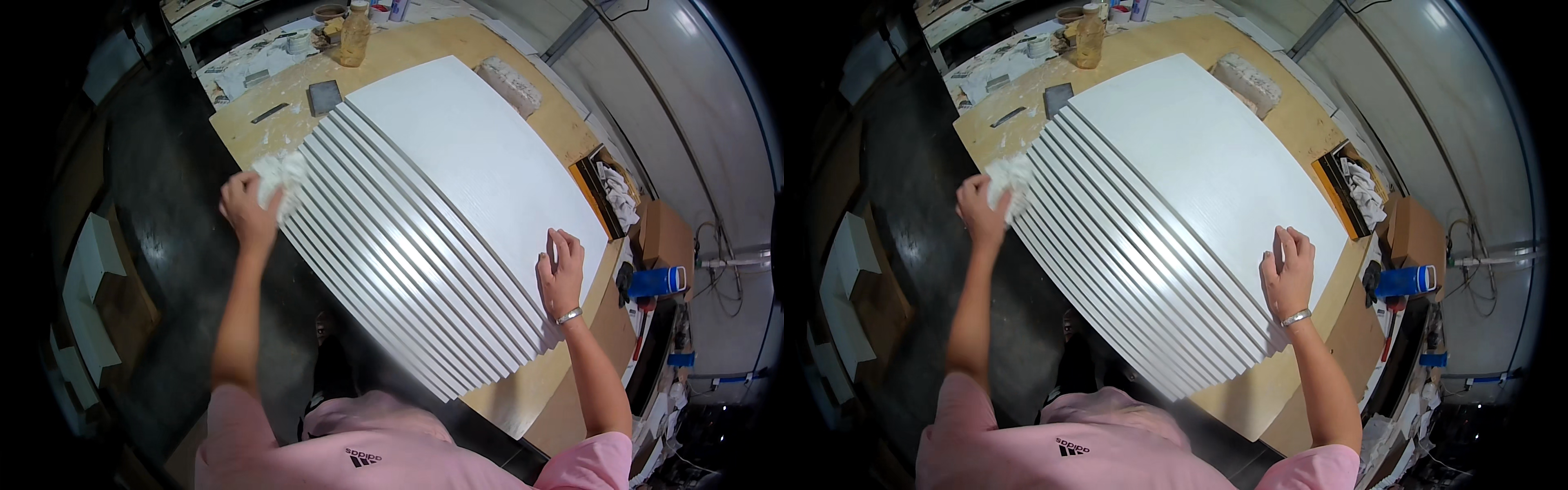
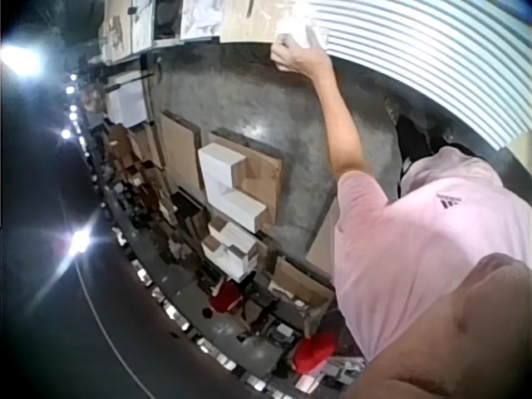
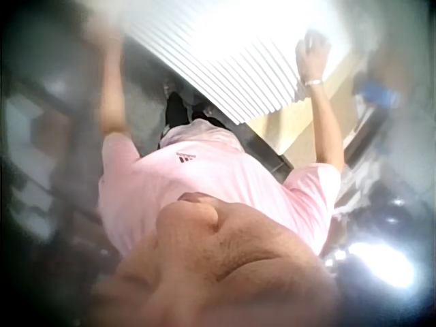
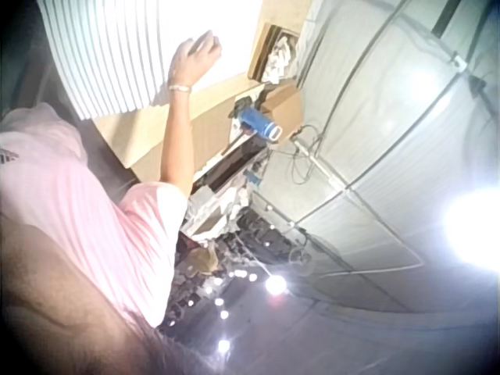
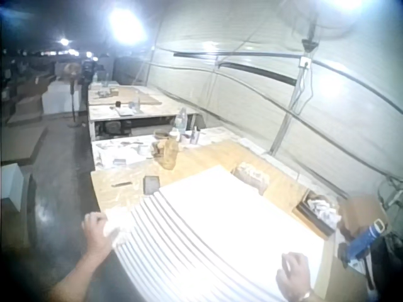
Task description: The person sands the edges of white slatted panels using a sanding block and wipes the flat surfaces with a cloth.
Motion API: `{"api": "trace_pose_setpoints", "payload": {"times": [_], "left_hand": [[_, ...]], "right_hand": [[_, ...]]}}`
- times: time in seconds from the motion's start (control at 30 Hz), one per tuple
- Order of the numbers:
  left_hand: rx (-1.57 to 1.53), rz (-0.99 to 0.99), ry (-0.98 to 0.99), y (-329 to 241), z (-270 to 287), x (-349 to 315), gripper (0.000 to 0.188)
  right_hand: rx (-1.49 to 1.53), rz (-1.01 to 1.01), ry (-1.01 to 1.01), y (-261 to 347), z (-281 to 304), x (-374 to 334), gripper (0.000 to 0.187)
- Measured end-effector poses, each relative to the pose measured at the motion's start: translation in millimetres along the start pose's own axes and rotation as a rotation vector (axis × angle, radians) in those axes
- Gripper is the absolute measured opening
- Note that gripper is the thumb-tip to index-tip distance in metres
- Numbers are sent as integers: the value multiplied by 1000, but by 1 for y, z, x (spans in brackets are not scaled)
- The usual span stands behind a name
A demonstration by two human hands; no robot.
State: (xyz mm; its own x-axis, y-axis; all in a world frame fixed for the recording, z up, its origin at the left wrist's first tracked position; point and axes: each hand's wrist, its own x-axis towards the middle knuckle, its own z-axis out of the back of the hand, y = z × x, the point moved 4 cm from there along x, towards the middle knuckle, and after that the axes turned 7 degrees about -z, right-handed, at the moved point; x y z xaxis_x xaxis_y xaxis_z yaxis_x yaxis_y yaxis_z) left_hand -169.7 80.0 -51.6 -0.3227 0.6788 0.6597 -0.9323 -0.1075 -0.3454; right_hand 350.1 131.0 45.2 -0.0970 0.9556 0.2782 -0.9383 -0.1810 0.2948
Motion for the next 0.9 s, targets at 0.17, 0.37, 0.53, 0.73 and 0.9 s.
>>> {"api": "trace_pose_setpoints", "payload": {"times": [0.17, 0.37, 0.53, 0.73, 0.9], "left_hand": [[-342, -323, 81, -53, -21, -46, 57], [-47, 177, -4, 85, -62, 40, 35], [-290, -159, -161, -25, -33, 38, 40], [-167, -93, 75, 19, -77, 66, 39], [-83, 59, -129, 44, -63, 95, 38]], "right_hand": [[0, -1, 3, -1, 1, 0, 47], [14, -8, 9, 6, 2, 2, 47], [27, -33, 0, 2, 2, -3, 46], [50, -37, 13, 7, 3, 0, 46], [28, -30, 5, 7, 3, 1, 47]]}}
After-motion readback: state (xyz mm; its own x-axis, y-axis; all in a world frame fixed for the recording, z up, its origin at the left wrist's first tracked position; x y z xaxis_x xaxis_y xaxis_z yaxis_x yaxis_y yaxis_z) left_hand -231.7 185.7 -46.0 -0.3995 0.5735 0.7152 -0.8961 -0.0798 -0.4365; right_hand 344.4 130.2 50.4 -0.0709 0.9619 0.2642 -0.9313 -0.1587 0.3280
